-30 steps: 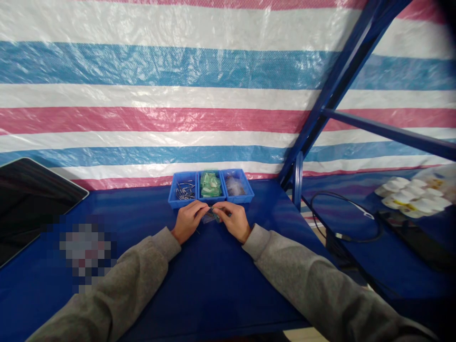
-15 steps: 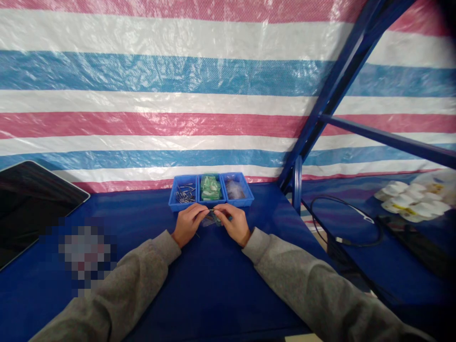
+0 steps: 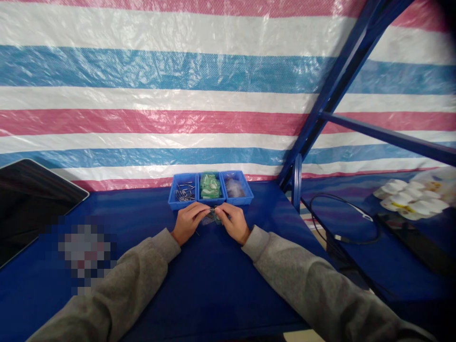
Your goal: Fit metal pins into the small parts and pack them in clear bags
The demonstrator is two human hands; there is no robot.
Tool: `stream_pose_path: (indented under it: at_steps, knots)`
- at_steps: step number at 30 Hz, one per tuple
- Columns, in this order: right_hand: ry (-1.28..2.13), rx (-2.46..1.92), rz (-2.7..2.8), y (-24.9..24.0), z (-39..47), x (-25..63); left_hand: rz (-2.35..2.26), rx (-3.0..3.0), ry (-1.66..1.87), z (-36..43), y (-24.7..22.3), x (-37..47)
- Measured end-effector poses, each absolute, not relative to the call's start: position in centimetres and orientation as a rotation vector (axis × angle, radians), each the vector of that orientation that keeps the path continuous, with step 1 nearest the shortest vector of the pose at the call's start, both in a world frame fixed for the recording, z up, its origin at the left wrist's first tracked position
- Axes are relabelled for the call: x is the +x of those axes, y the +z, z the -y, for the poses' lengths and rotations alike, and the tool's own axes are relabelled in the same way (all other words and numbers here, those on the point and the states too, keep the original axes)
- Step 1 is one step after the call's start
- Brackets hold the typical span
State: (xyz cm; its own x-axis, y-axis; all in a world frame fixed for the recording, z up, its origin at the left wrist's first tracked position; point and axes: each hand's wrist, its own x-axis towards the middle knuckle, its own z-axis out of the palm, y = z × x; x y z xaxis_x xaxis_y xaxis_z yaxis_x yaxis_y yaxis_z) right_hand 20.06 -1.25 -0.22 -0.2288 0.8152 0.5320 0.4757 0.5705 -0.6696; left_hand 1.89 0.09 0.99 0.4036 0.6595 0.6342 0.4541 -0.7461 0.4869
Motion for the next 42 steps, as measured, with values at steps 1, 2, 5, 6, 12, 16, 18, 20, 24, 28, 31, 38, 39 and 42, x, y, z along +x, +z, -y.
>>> stream_pose_path:
  at_steps: [1, 2, 5, 6, 12, 16, 18, 20, 24, 28, 31, 38, 39, 42]
  knots:
    - [0.471, -1.05, 1.87, -0.2, 1.3, 20.1, -0.976, 2.426, 1.263, -0.1, 1.0, 1.9]
    - [0.483, -1.057, 1.854, -0.3, 1.3, 20.0, -0.97, 2.428, 1.267, -0.2, 0.9, 1.9]
    - [0.515, -1.056, 1.788, -0.5, 1.3, 19.9, -0.965, 2.44, 1.273, -0.3, 0.8, 1.9]
    - [0.52, -1.04, 1.775, -0.6, 1.2, 19.9, -0.964, 2.444, 1.275, -0.4, 0.7, 1.8]
    - [0.461, -0.928, 1.777, -0.8, 1.0, 19.8, -0.938, 2.449, 1.274, -0.4, 0.7, 1.9]
    - [0.423, -0.907, 1.803, -0.8, 0.8, 19.8, -0.896, 2.444, 1.295, -0.3, 0.8, 1.9]
    - [0.409, -0.916, 1.826, -0.9, 0.7, 19.8, -0.874, 2.439, 1.307, -0.3, 0.8, 1.9]
    - [0.4, -0.924, 1.856, -1.1, 0.6, 19.8, -0.862, 2.431, 1.317, -0.2, 0.9, 1.9]
    - [0.39, -0.933, 1.902, -1.4, 0.5, 19.7, -0.867, 2.408, 1.333, -0.1, 1.0, 1.9]
    - [0.375, -0.944, 1.901, -1.3, 0.5, 19.8, -0.925, 2.382, 1.335, -0.1, 1.0, 1.9]
    - [0.367, -0.964, 1.879, -1.2, 0.6, 19.8, -0.978, 2.356, 1.327, -0.1, 0.9, 1.8]
    - [0.363, -1.024, 1.842, -1.2, 0.6, 19.8, -1.066, 2.25, 1.192, -0.1, 0.9, 1.8]
    - [0.361, -1.025, 1.84, -1.3, 0.6, 19.8, -1.072, 2.237, 1.176, 0.0, 0.9, 1.9]
    - [0.36, -1.022, 1.832, -1.3, 0.6, 19.8, -1.101, 2.224, 1.144, 0.1, 0.8, 1.9]
